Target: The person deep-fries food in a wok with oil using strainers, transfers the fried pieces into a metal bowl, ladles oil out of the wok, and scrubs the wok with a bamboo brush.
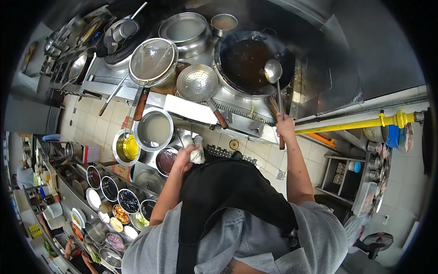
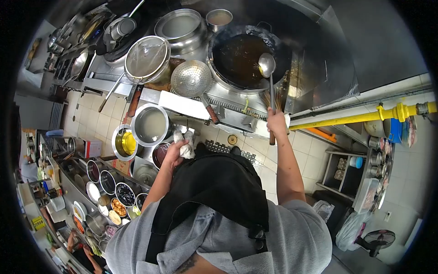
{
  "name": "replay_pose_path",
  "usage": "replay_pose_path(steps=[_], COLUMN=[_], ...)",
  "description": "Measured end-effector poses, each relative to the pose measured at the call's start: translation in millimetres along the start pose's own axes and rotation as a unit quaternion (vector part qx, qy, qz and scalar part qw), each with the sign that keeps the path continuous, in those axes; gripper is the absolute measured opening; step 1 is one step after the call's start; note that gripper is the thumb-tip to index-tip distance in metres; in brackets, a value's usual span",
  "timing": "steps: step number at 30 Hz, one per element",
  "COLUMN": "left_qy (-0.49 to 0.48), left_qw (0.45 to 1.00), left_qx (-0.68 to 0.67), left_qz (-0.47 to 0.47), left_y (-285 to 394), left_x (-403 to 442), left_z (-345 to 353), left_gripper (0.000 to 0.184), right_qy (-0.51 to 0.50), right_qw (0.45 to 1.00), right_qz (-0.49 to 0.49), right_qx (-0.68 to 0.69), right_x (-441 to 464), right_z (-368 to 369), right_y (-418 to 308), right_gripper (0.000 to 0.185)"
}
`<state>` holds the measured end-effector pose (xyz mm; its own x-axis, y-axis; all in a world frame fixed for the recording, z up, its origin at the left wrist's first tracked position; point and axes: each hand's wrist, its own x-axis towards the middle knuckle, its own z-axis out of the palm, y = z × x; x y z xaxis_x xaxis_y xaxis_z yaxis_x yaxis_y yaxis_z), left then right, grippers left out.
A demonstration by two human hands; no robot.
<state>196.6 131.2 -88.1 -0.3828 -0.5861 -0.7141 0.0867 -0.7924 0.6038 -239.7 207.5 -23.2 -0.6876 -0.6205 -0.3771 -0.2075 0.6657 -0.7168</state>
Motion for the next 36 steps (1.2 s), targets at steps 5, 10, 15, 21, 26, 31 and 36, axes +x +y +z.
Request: replay_pose_path(steps=[5,10,15,21,26,31,36], left_qy=[-0.006,-0.005,-0.018,0.0,0.002,0.022,-0.002], left_qw=[0.998,0.998,0.996,0.993,0.983,0.985,0.987], left_qx=[-0.068,-0.066,-0.093,-0.116,-0.179,-0.164,-0.147], left_qz=[-0.008,-0.021,-0.005,0.024,0.045,0.045,0.069], left_y=[-0.3,-9.5,-22.4,-12.0,-8.6,3.2,-2.9], left_x=[-9.2,-8.1,0.0,-12.9,-22.5,-34.2,-31.7], left_z=[32.4,33.2,9.6,-9.7,-20.7,-36.0,-56.3], left_gripper=[0.021,0.02,0.025,0.03,0.035,0.034,0.045], right_qy=[-0.169,-0.356,-0.412,-0.452,-0.497,-0.533,-0.576], right_qw=[0.898,0.661,0.597,0.61,0.588,0.581,0.569], right_qz=[0.161,0.305,0.292,0.266,0.268,0.268,0.275], right_qx=[0.372,0.586,0.623,0.594,0.579,0.553,0.519], right_x=[-7.5,19.6,23.4,22.4,9.3,-2.6,-20.8], right_z=[11.2,13.0,20.3,28.4,41.0,64.9,106.6], right_y=[-15.0,-17.2,-38.0,-86.4,-148.3,-213.1,-275.4], right_gripper=[0.03,0.034,0.033,0.036,0.038,0.039,0.036])
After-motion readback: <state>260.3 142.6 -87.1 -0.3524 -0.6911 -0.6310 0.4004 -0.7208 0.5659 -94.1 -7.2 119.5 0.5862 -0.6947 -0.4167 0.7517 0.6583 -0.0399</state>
